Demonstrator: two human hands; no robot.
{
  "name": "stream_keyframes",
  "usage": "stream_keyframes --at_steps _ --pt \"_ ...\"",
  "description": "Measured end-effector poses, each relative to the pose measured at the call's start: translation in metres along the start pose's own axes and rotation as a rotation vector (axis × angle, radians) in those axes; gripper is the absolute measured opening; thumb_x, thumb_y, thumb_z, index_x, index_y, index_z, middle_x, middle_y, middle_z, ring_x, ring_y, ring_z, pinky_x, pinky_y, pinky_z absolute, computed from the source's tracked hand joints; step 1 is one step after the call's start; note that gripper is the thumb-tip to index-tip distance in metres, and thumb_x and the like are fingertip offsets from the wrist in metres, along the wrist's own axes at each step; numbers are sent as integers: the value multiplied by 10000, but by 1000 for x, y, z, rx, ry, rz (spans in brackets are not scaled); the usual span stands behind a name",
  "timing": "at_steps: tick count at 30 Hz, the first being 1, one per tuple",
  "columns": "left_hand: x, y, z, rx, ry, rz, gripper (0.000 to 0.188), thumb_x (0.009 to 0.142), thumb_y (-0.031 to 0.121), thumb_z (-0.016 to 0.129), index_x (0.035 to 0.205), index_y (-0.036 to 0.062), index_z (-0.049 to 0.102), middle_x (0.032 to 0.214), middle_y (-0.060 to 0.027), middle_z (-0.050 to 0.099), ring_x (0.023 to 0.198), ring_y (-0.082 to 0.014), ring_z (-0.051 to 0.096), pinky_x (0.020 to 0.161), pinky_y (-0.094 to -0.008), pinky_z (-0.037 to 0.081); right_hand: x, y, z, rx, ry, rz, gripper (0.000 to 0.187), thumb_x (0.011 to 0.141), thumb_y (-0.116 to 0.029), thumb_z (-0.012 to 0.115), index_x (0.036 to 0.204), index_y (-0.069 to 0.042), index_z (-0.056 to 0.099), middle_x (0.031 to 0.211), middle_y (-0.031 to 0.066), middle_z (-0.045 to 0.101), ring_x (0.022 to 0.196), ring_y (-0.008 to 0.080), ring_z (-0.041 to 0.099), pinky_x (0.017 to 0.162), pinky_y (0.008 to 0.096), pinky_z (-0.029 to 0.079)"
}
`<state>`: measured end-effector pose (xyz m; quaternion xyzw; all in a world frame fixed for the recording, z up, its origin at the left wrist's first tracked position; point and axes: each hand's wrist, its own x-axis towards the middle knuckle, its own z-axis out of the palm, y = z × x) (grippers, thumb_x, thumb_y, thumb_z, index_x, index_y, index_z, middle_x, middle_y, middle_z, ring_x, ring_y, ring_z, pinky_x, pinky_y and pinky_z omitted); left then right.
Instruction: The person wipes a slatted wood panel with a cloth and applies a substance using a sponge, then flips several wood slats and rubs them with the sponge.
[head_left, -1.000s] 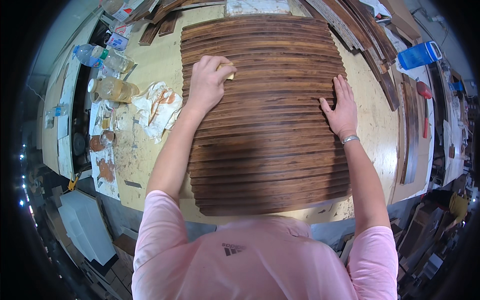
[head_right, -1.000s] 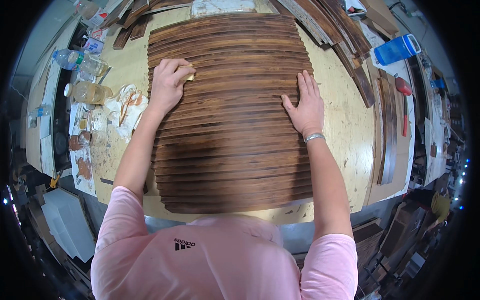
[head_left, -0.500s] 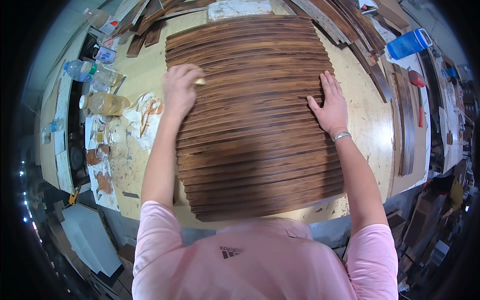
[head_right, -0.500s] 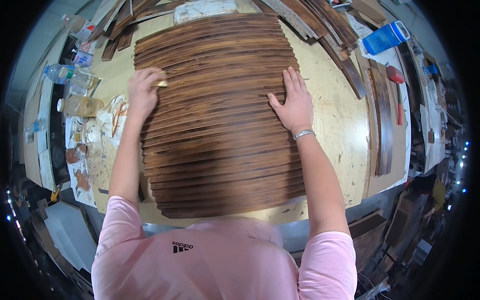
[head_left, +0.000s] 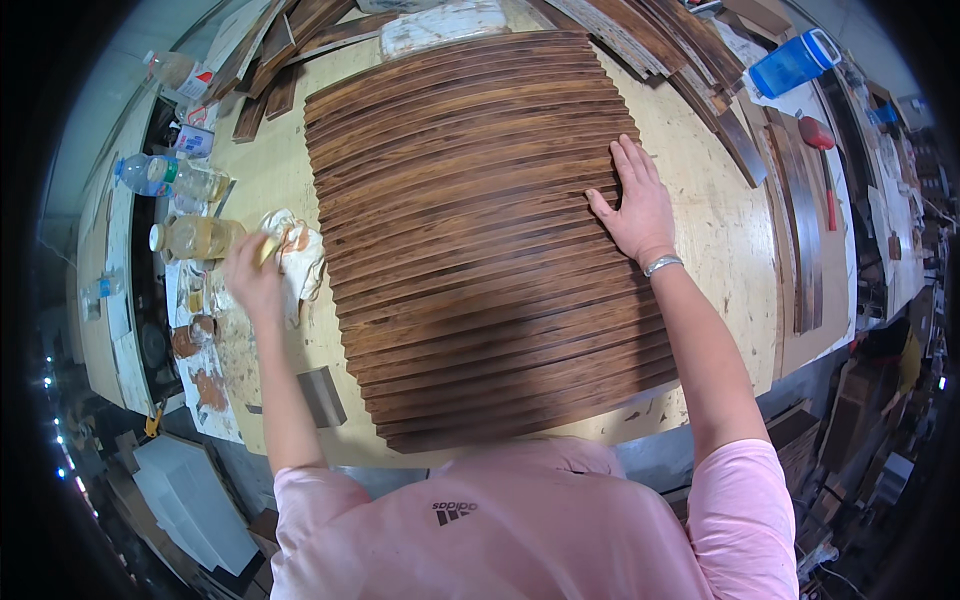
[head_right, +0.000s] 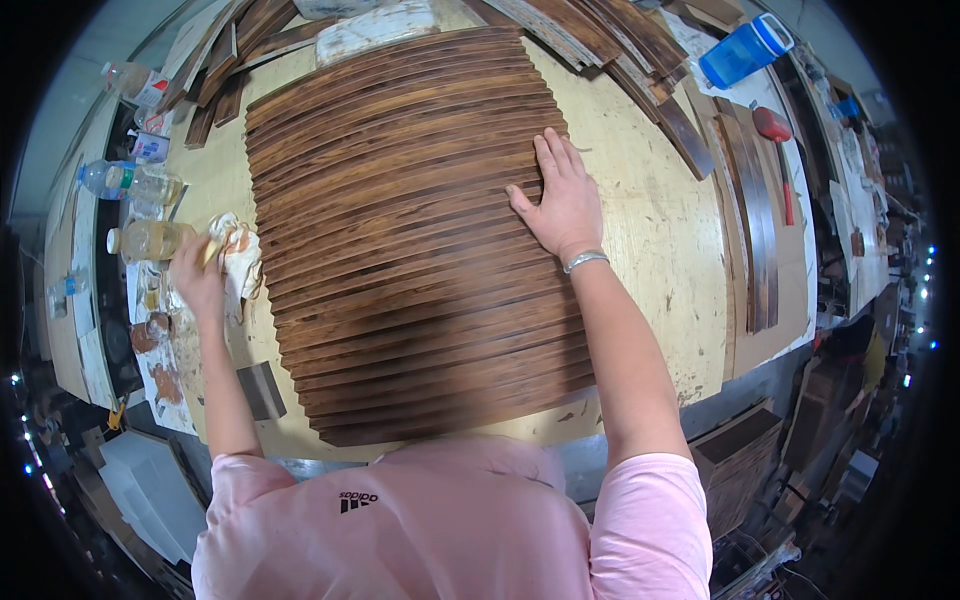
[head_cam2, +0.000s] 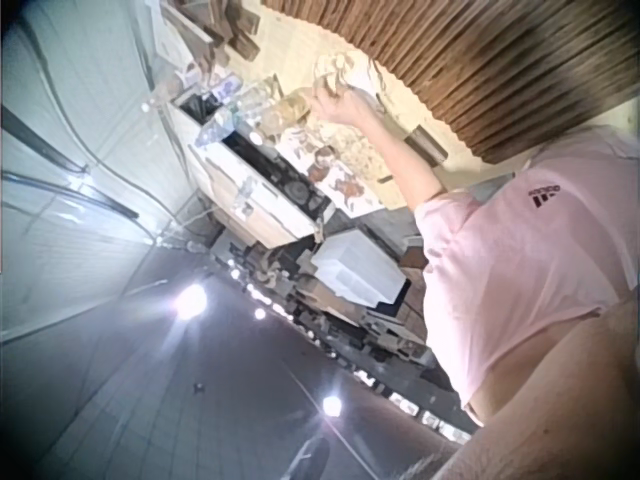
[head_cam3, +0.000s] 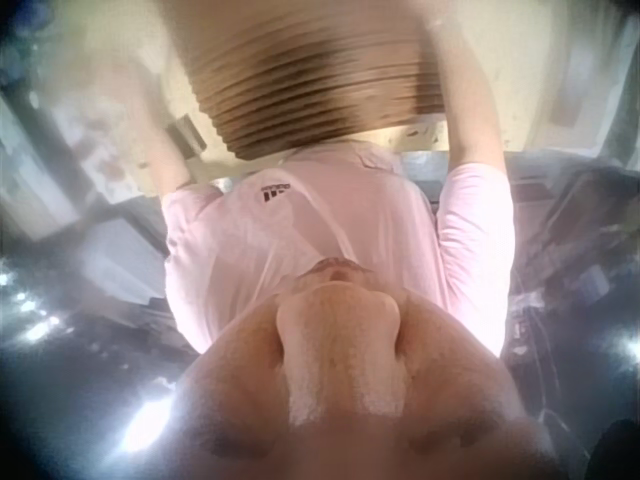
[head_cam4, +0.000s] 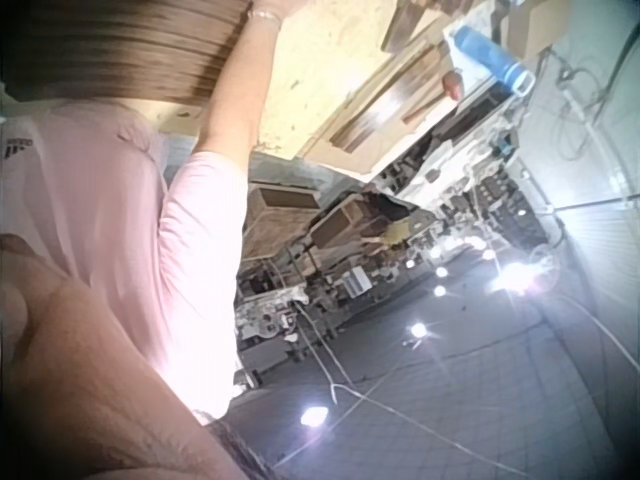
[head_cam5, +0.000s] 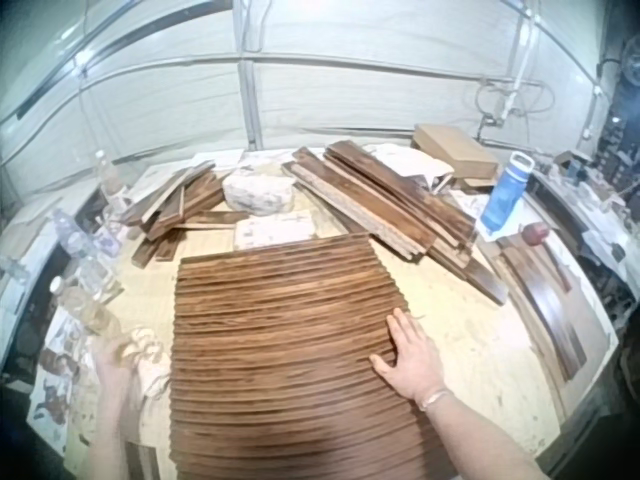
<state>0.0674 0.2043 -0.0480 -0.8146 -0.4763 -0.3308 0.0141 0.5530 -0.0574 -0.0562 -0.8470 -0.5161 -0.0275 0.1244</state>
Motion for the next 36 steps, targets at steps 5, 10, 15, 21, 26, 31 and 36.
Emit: stream_keyframes --at_steps 5,10,15,21,26,31,36 --pt "-50 -50 -45 17 -12 -447 348 759 -64 731 1082 61 758 1151 -113 688 1108 -273 624 993 -372 479 0 -2 -1 16 -14 11 806 896 -523 629 1543 -94 415 1645 68 343 1503 263 326 1138 439 404" --pt "-30 -3 -19 -171 27 -238 344 785 -16 772 1121 52 742 1193 -112 681 1114 -273 625 1002 -372 484 -1 0 2 -41 34 -10 777 892 -504 635 1518 -83 446 1631 83 359 1489 271 343 1182 485 329" --pt "24 150 58 -521 -172 190 315 811 9 769 1118 75 737 1189 -117 703 1132 -286 629 990 -399 503 -4 -2 -5 21 107 -39 674 871 -435 668 1406 -43 549 1496 130 478 1388 278 436 1194 487 285" --pt "61 298 148 -600 -445 500 333 785 -18 753 1092 110 750 1191 -60 718 1127 -281 632 974 -408 519 -3 -4 -7 102 106 5 646 855 -395 687 1361 -18 549 1378 131 543 1315 269 488 1170 481 307" --pt "86 408 207 -674 -527 582 257 805 8 729 1051 80 742 1147 -57 729 1091 -296 633 958 -405 518 -3 -3 -7 112 78 11 626 859 -402 685 1334 -16 550 1383 137 521 1326 281 459 1163 488 300" --pt "105 447 227 -719 -549 662 207 830 47 721 1032 82 744 1114 -60 735 1070 -299 638 956 -400 512 -2 -5 -12 68 77 -6 616 873 -441 669 1318 -26 569 1385 128 525 1300 290 470 1125 489 325" --pt "118 371 190 -590 -760 583 247 827 15 744 1062 90 757 1147 -52 744 1068 -248 660 896 -367 552 -3 -1 -10 82 84 16 612 880 -451 660 1328 -44 567 1386 119 532 1304 278 474 1116 485 339"
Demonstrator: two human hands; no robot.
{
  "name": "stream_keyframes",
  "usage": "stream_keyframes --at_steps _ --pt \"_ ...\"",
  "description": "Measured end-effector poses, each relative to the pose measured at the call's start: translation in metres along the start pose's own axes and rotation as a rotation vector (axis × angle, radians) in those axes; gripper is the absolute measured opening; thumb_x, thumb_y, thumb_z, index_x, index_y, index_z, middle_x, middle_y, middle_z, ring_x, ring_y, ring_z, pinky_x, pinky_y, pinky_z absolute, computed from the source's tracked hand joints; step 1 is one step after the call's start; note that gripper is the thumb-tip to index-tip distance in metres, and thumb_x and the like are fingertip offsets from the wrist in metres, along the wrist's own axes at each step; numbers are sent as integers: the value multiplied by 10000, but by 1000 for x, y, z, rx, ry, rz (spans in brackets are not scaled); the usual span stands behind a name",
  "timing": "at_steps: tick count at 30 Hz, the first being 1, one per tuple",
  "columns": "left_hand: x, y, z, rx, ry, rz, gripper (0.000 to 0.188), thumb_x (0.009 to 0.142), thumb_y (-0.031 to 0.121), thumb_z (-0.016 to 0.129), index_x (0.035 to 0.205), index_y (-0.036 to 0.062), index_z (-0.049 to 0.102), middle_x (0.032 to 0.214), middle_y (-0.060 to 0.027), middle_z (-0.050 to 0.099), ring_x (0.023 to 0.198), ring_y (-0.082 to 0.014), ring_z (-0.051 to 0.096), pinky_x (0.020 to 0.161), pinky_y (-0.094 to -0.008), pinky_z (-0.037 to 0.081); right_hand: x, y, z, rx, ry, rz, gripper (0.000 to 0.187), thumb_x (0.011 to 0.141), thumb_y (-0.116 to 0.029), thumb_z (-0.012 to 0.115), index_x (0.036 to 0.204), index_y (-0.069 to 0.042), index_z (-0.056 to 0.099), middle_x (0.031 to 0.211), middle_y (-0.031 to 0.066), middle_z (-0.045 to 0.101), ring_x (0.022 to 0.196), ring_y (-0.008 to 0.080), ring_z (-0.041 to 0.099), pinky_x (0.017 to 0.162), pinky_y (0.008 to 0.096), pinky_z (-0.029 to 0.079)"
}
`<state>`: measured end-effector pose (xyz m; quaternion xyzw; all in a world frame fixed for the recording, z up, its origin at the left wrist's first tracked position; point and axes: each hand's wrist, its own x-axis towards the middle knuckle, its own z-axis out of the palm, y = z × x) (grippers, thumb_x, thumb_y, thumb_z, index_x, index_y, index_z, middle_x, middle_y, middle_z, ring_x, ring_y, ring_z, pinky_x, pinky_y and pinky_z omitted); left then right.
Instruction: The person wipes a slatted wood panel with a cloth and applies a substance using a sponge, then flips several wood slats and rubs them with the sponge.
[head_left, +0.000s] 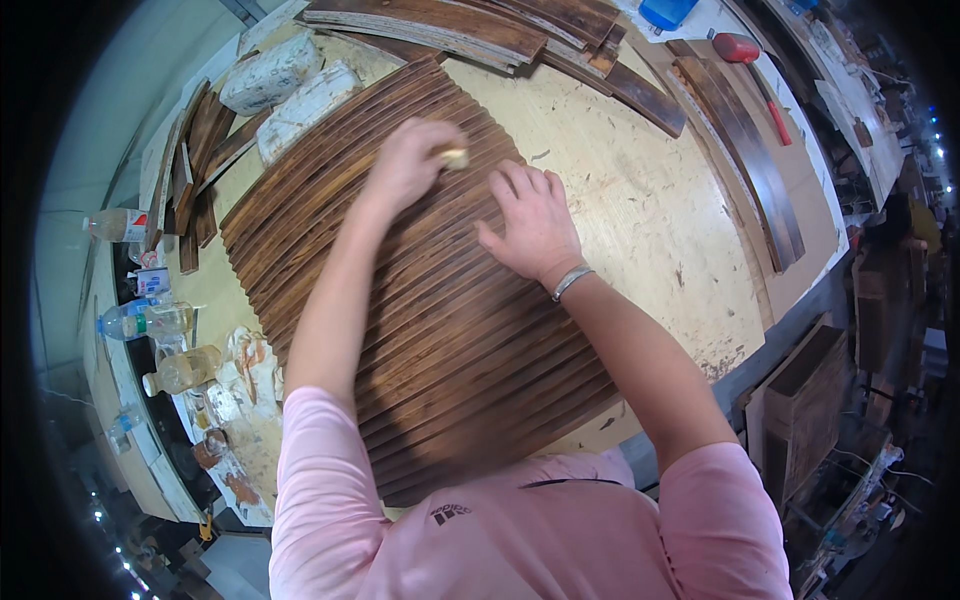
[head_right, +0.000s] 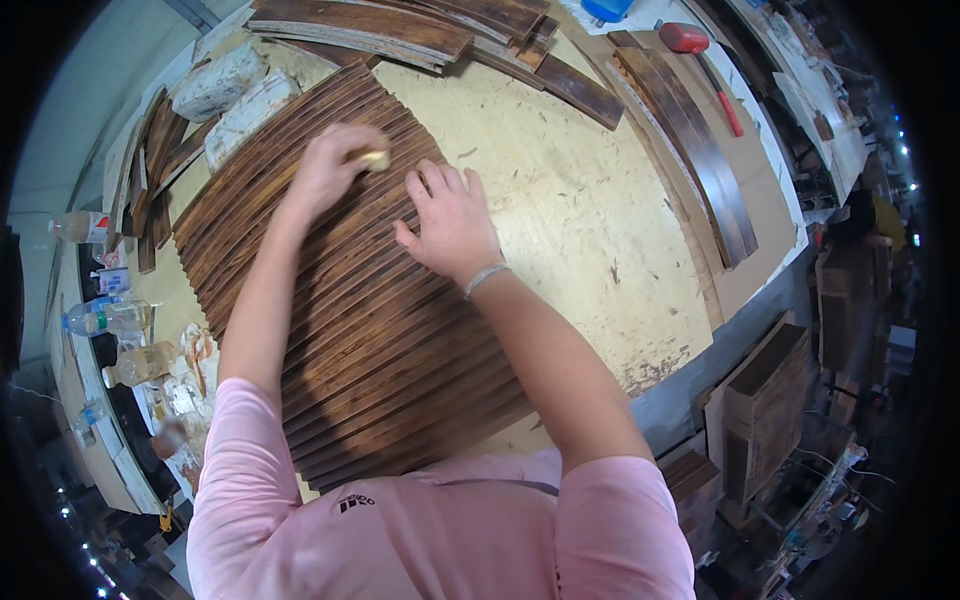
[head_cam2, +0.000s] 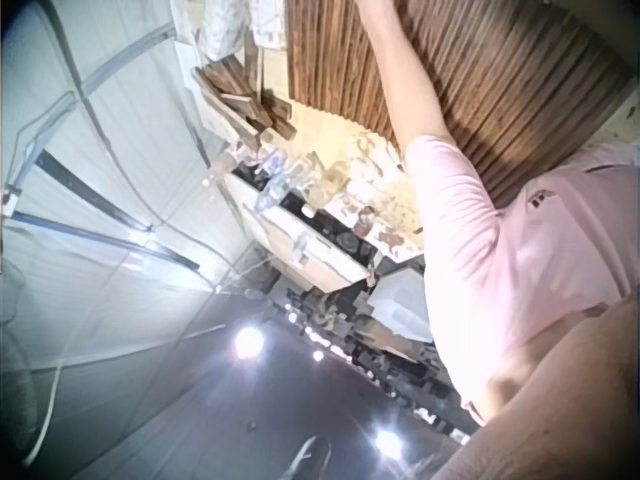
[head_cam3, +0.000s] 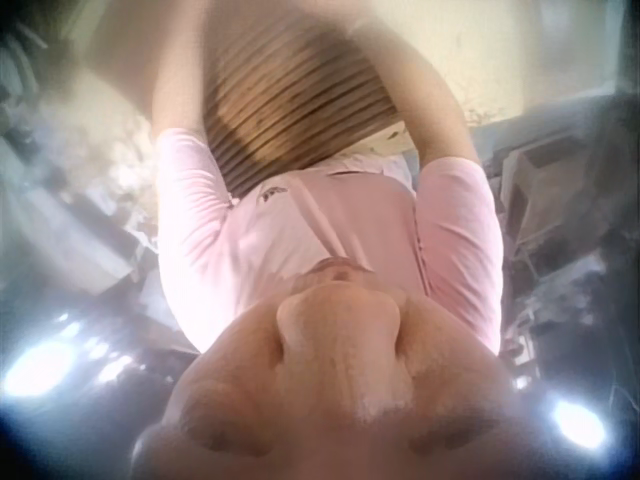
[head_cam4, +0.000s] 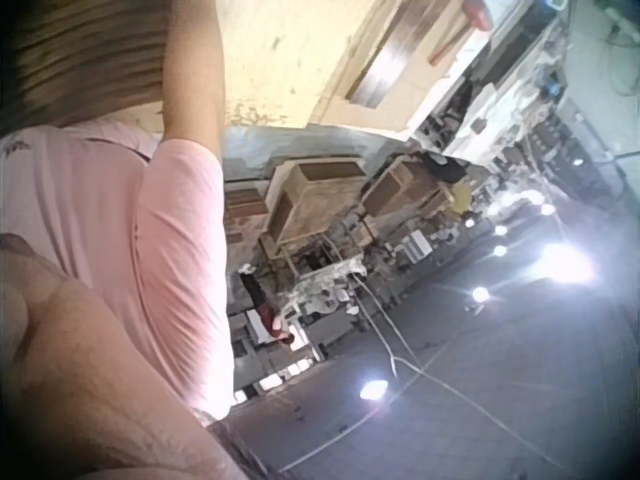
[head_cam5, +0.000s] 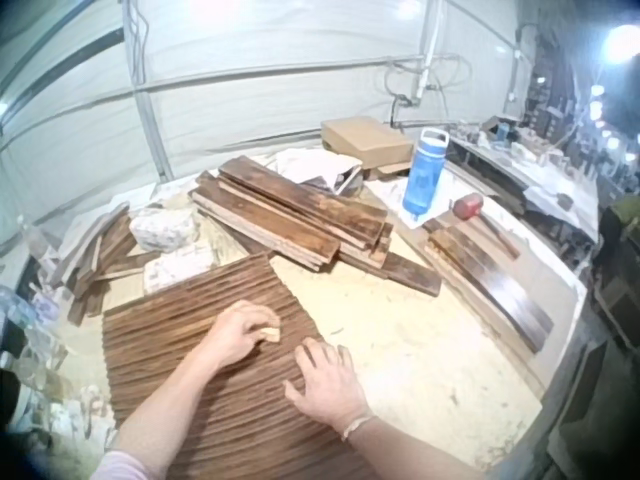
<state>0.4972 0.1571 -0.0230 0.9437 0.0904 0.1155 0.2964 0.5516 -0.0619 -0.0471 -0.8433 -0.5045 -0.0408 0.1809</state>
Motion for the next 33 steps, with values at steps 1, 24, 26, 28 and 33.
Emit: stream_keyframes --at_steps 1,24,26,28,33 --pt "-18 -15 -9 12 9 -57 268 822 -12 736 1065 96 766 1158 -63 742 1081 -245 665 890 -355 567 0 -1 0 10 -5 3 612 881 -447 661 1332 -45 564 1385 118 532 1305 278 473 1115 482 342" --pt "-64 32 5 277 330 57 292 765 -70 634 980 101 733 1135 -29 731 1106 -273 638 962 -437 476 1 -6 3 54 -1 39 528 848 -364 704 1268 -75 566 1414 105 508 1308 285 464 1093 437 385" --pt "-81 19 -1 284 313 -27 311 775 -74 626 993 118 736 1143 -18 731 1117 -266 639 968 -436 472 2 -6 1 54 -2 35 532 849 -366 702 1276 -79 564 1418 105 505 1308 284 463 1094 439 385" --pt "-109 -1 -15 303 327 -75 315 775 -75 656 990 138 740 1149 -9 734 1110 -256 649 964 -423 484 2 -5 2 48 -10 44 538 848 -367 701 1281 -78 564 1418 101 505 1308 286 463 1096 443 385" --pt "-200 -31 -66 385 350 -256 286 788 -45 698 997 147 732 1168 -14 726 1134 -249 637 957 -411 470 1 -2 5 44 0 49 544 842 -368 700 1283 -76 569 1415 92 506 1293 295 469 1092 450 391"
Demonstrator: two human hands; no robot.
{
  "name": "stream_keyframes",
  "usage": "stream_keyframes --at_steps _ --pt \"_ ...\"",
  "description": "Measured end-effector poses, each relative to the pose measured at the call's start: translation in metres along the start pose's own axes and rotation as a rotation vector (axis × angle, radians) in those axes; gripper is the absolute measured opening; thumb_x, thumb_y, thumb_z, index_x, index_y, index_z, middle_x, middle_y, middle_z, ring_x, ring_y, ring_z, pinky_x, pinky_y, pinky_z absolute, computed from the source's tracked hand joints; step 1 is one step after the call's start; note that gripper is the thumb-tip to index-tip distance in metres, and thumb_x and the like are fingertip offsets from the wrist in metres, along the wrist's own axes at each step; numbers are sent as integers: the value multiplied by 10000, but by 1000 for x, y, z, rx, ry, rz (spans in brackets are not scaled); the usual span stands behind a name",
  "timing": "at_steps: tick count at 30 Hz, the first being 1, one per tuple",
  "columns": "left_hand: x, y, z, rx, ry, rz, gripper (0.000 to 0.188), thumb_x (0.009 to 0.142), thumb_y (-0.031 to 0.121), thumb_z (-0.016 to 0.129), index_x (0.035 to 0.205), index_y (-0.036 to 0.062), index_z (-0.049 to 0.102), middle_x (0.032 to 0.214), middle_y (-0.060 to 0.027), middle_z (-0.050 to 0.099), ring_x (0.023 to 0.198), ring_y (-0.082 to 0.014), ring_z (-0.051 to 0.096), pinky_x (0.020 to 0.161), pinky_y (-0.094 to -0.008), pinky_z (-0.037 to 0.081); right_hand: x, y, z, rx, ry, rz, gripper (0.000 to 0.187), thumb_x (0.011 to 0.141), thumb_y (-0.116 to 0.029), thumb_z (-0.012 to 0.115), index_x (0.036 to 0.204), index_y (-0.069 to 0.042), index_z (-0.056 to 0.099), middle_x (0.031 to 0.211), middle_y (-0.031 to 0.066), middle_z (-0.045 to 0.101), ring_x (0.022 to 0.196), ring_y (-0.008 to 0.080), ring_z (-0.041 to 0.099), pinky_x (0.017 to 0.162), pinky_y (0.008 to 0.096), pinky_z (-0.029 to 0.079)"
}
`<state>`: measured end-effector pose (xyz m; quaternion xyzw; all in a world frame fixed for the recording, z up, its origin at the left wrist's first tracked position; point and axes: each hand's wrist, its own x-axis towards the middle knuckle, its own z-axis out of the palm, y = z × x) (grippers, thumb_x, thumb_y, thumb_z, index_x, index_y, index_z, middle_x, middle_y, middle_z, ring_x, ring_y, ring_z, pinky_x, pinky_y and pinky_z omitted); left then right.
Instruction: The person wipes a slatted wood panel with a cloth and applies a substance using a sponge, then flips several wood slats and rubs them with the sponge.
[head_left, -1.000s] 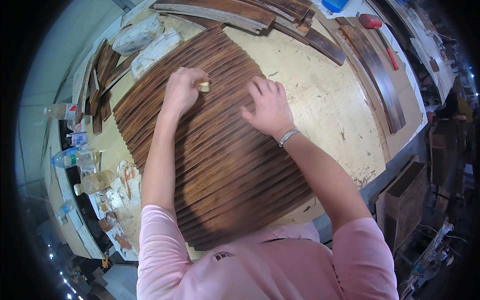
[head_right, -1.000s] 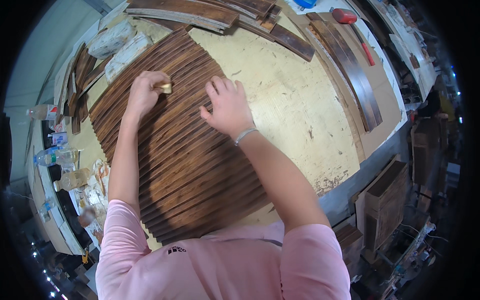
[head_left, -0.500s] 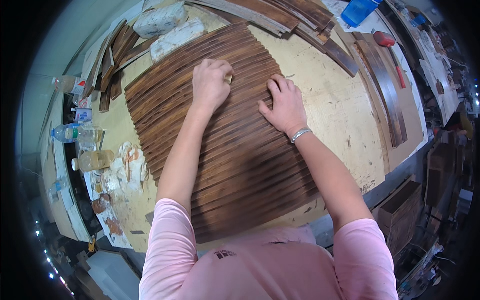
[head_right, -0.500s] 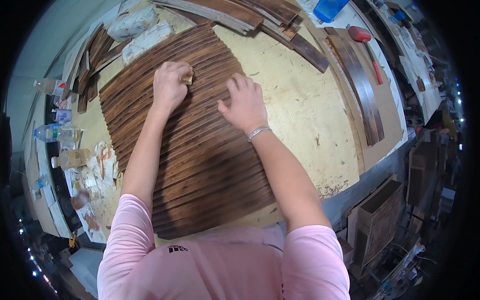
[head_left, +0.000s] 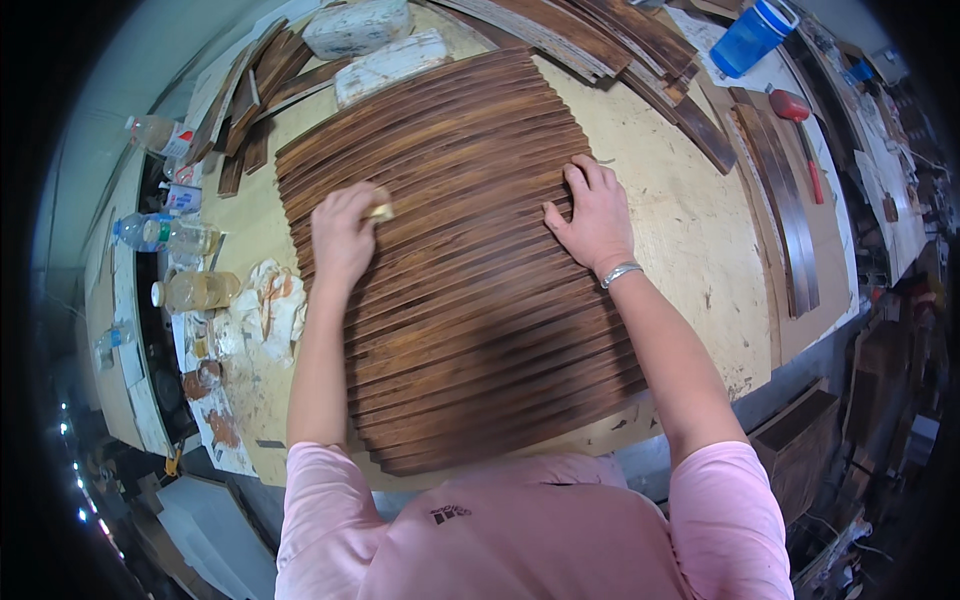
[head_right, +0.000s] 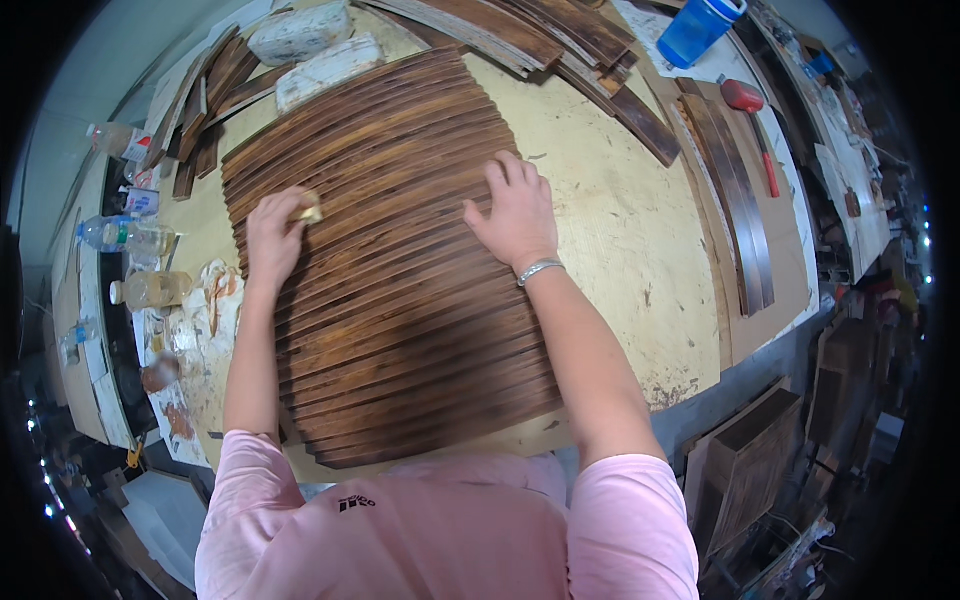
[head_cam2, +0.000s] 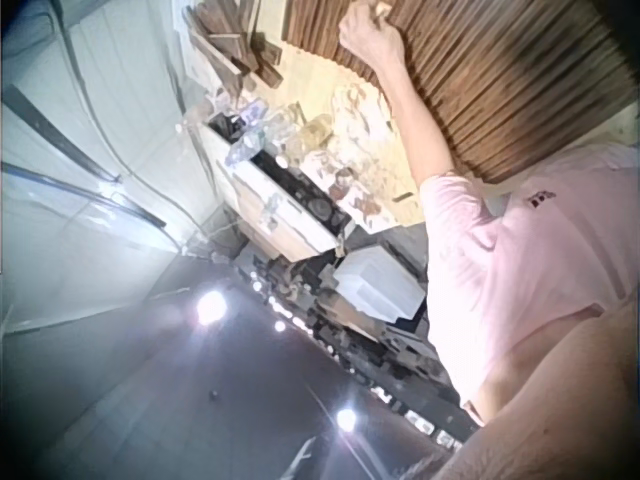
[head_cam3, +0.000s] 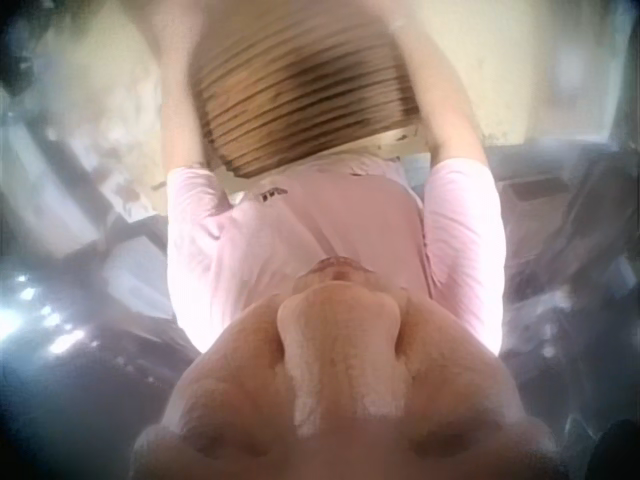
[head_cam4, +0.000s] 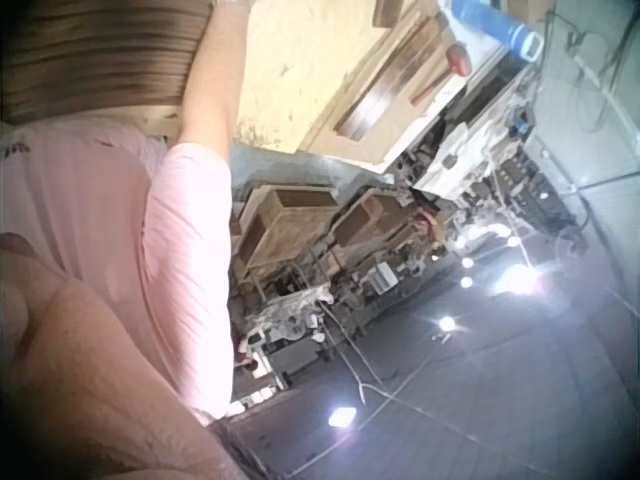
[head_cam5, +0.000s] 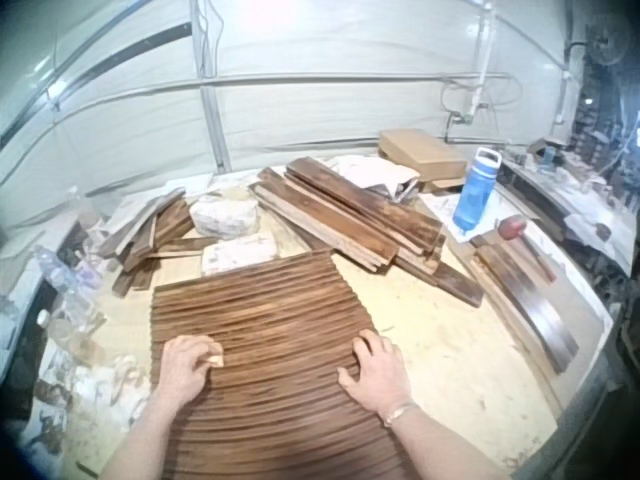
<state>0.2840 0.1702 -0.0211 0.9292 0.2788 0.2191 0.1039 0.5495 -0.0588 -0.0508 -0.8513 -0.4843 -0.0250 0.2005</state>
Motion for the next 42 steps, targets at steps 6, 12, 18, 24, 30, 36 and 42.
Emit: stream_keyframes --at_steps 6,12,18,24,30,36,42 --pt "-87 -89 -67 73 113 -335 309 752 -90 672 1005 84 708 1110 -87 729 1072 -329 650 945 -418 507 0 -2 -1 -5 5 -8 546 835 -365 706 1275 -66 581 1423 95 508 1282 304 476 1074 444 407" --pt "-209 -176 -107 210 139 -725 316 758 -56 636 1028 87 718 1171 -99 711 1149 -337 612 997 -431 466 0 -3 2 -16 19 -35 531 840 -368 708 1256 -65 578 1407 95 517 1272 307 481 1051 446 426" --pt "-232 -175 -108 589 96 -615 346 833 178 706 1166 88 727 1353 -145 634 1279 -380 528 1108 -500 371 0 -2 1 -21 21 -37 519 836 -362 712 1240 -66 575 1389 96 520 1260 311 491 1042 454 435" --pt "-163 -144 -44 215 263 -427 380 897 236 707 1224 43 699 1329 -221 632 1224 -413 552 1092 -484 392 0 -1 2 -20 40 -44 534 830 -365 708 1251 -64 577 1395 99 516 1272 318 488 1054 456 431" --pt "-110 -127 -43 -402 134 -728 344 942 86 649 1277 9 639 1068 -139 715 945 -276 676 897 -369 532 0 -1 4 -20 11 -29 549 845 -374 697 1281 -65 574 1420 103 505 1284 312 479 1055 449 433" --pt "-27 16 -12 -630 -139 -343 401 1037 168 537 1407 13 553 1506 -219 497 1366 -299 512 1126 -465 435 -1 1 2 -3 -13 -9 538 859 -376 687 1285 -67 576 1429 103 498 1303 297 470 1082 435 410" --pt "34 122 105 118 -240 49 522 1059 273 429 1525 36 423 1607 -251 344 1528 -385 269 1267 -517 151 -2 -6 -1 -9 -1 -11 520 863 -356 680 1273 -51 585 1418 117 509 1302 302 473 1083 436 408"
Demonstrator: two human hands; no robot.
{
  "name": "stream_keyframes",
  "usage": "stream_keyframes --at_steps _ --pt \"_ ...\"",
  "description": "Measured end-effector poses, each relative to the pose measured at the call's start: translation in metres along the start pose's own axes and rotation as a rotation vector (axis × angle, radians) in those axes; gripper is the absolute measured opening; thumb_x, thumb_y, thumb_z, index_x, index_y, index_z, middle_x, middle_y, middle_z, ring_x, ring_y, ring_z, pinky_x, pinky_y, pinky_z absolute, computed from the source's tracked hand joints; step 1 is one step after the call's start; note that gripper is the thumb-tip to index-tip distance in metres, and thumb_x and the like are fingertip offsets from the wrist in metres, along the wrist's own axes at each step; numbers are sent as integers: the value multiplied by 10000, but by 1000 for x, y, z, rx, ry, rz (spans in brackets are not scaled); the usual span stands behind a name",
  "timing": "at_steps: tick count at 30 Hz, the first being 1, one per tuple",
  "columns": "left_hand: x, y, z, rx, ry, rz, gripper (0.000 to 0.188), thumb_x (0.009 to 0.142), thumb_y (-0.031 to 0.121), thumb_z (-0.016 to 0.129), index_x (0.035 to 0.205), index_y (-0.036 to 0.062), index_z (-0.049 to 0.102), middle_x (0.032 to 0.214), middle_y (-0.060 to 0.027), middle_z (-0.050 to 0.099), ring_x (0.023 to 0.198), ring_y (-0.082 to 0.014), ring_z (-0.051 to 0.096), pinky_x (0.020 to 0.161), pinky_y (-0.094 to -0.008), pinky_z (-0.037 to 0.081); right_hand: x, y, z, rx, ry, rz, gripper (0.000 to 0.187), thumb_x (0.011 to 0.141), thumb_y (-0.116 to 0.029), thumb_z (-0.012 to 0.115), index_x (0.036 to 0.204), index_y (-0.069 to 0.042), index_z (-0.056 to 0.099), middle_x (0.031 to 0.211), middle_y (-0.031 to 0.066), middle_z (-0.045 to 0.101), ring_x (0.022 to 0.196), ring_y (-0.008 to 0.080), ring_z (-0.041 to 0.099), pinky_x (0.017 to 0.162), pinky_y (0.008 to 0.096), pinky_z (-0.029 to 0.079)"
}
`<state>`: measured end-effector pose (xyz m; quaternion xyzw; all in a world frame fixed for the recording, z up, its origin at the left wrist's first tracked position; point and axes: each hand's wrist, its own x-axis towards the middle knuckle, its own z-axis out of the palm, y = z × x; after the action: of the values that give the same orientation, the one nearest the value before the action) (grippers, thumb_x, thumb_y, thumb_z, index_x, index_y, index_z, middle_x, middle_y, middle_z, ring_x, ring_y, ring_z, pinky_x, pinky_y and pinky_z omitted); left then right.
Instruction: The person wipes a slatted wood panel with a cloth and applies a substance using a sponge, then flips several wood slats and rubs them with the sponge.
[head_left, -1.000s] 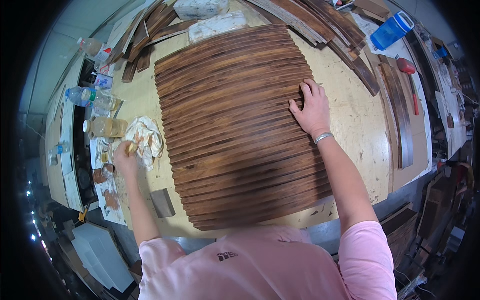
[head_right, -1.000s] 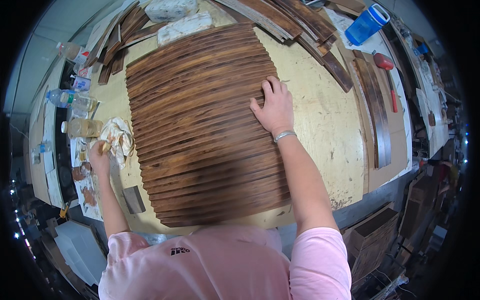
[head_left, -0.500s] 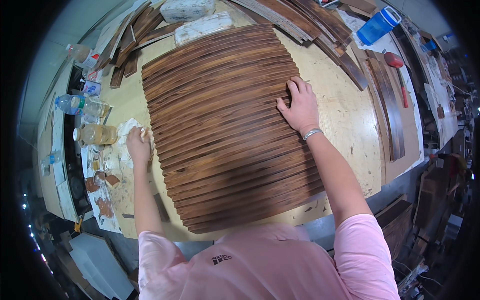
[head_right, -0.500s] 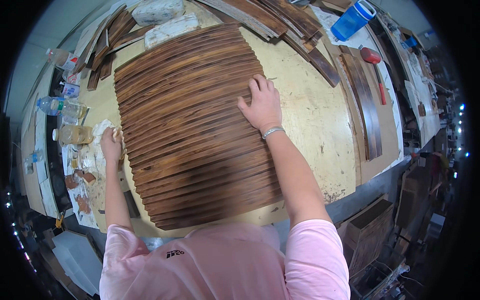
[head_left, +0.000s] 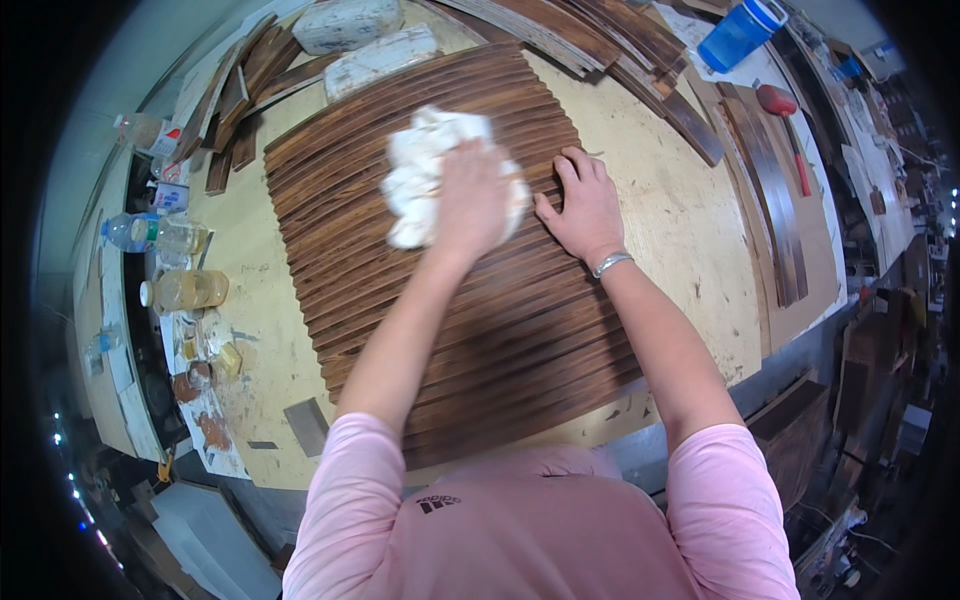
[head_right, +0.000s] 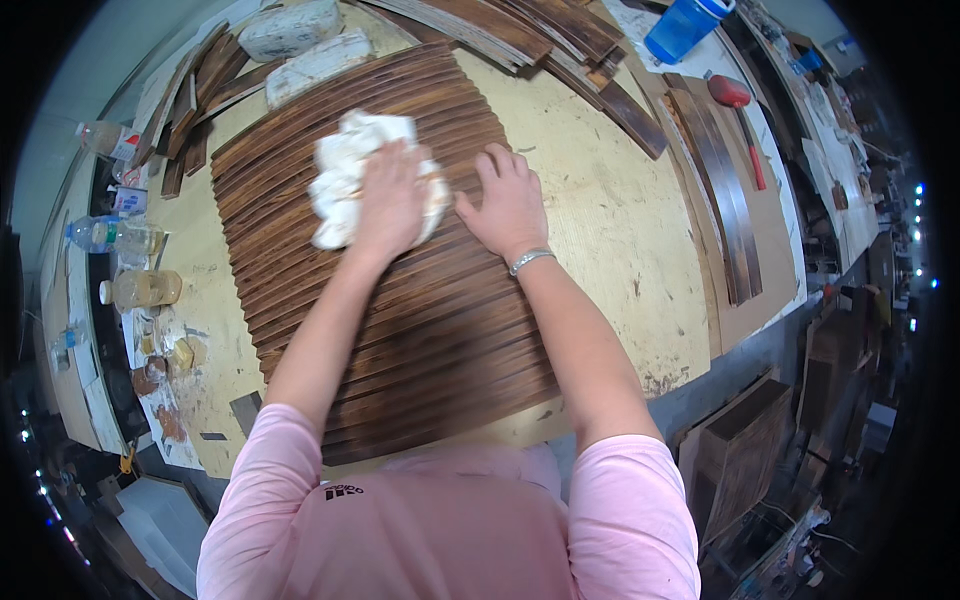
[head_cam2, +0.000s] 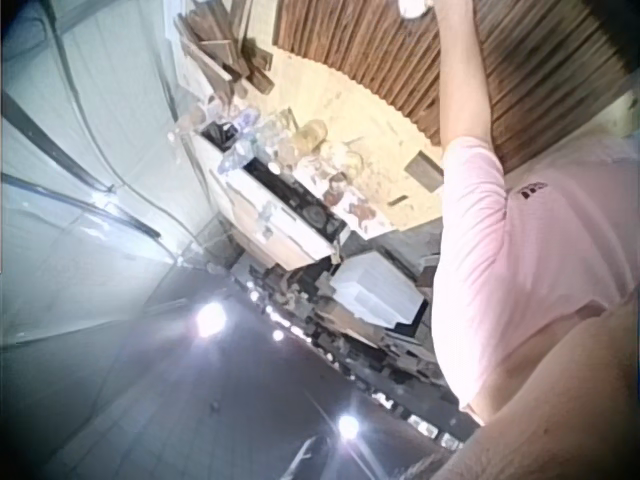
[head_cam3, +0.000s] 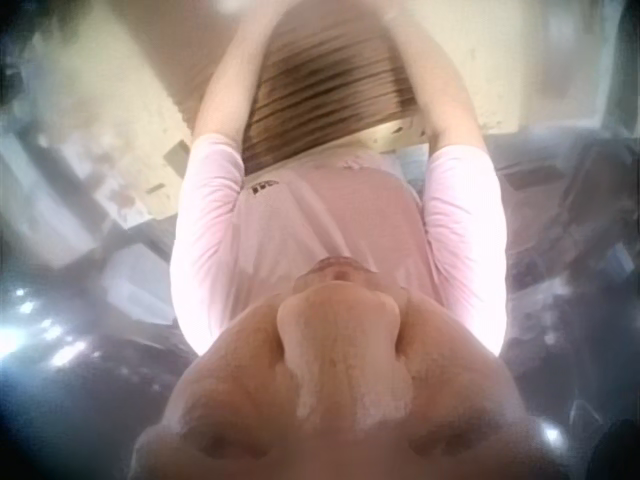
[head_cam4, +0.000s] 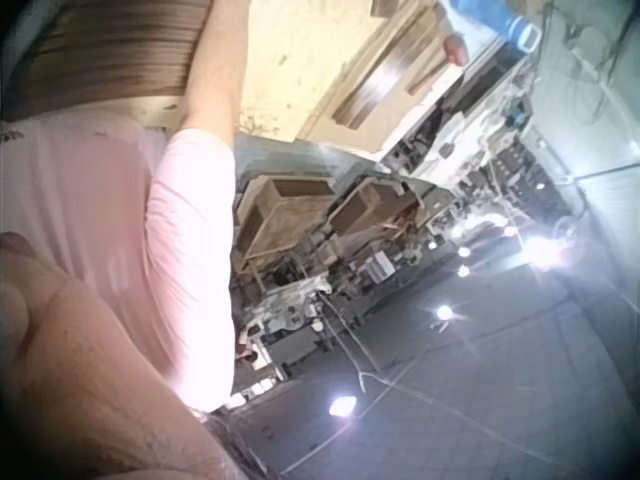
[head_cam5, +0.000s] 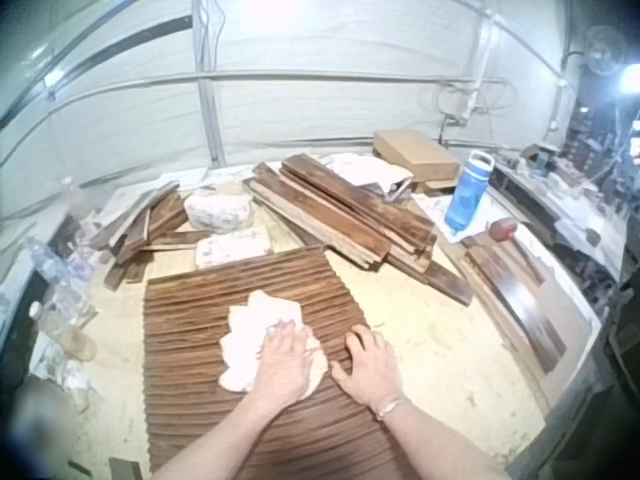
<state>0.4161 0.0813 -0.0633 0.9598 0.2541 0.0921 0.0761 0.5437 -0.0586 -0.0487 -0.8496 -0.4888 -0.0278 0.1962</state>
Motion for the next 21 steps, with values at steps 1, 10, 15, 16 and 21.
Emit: stream_keyframes --at_steps 1,10,15,16,21 --pt "15 20 3 -70 -4 23 519 1056 261 431 1525 38 423 1604 -244 354 1523 -383 280 1266 -516 152 2 1 1 -10 14 -8 514 861 -343 677 1272 -47 586 1415 120 512 1300 304 474 1082 437 409" --pt "-29 -60 -51 -411 266 12 560 987 281 607 1492 74 481 1543 -170 476 1458 -335 405 1213 -501 272 2 23 8 155 112 -4 460 812 -115 623 1261 -29 574 1380 125 534 1264 328 500 1092 454 383" --pt "-93 -156 -40 168 135 -324 622 1012 453 542 1507 84 459 1613 -145 369 1503 -316 315 1204 -564 259 19 -25 2 269 227 -42 567 873 -232 646 1398 -48 536 1518 228 407 1405 409 373 1172 501 267" --pt "-94 -153 -39 162 134 -340 618 1009 451 546 1504 90 465 1612 -142 373 1501 -313 319 1204 -565 259 24 -47 6 238 212 -95 593 892 -268 644 1433 -56 522 1551 244 376 1435 425 341 1182 514 255" --pt "-86 -146 -47 116 146 -345 595 997 441 563 1491 116 494 1601 -127 395 1492 -302 336 1207 -564 260 31 -120 33 -95 -127 -300 583 973 -412 571 1487 -144 506 1615 228 322 1488 413 294 1184 545 284"
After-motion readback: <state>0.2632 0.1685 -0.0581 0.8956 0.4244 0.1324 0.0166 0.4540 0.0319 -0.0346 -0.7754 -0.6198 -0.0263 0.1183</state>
